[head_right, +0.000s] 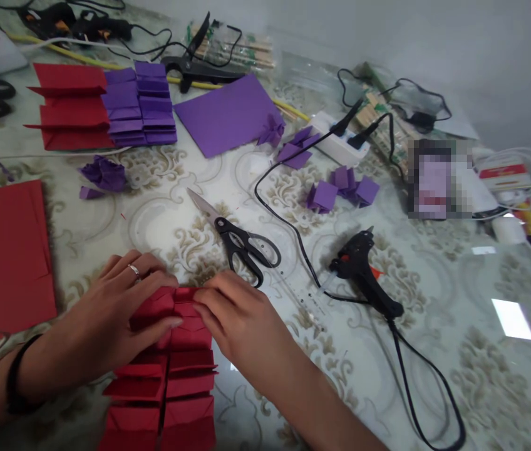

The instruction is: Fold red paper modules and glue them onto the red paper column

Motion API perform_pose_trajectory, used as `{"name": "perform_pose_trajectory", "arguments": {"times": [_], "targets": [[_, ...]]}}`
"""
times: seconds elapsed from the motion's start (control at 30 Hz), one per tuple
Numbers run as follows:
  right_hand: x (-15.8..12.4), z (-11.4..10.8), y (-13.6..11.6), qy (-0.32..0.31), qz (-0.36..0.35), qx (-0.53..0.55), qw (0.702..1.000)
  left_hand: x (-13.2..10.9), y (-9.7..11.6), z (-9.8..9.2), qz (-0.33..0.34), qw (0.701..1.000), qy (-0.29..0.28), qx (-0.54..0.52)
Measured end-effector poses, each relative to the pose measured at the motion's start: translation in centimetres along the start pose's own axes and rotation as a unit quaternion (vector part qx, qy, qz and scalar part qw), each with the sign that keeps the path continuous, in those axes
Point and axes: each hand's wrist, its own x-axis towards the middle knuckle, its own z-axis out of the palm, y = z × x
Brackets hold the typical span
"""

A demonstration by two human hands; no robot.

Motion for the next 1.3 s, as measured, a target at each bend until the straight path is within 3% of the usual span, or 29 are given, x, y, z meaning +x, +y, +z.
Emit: {"name": "perform_pose_trajectory", "arguments": {"times": [0.37, 0.93, 1.1, 1.3], "targets": [[-0.7, -0.56, -0.04, 0.034, 0.027, -0.079, 0.996, -0.04, -0.11, 0.02, -0.006, 1.0, 0.01, -0.004], [-0.61, -0.51, 0.09, 0.025, 0.062, -0.068, 0.995, 0.38, 0.23, -0.26, -0.03, 0.999, -0.016, 0.012], [-0.6, -0.55, -0.05, 0.029, 0.058, -0.087, 0.994, 0.45, 0.27, 0.11, -0.057, 0.998, 0.007, 0.007], [-0.72, -0.43, -0.49, 0.025, 0.054, -0.083, 0.995, 0.54, -0.01, 0.08, -0.017, 0.999, 0.007, -0.05]]}}
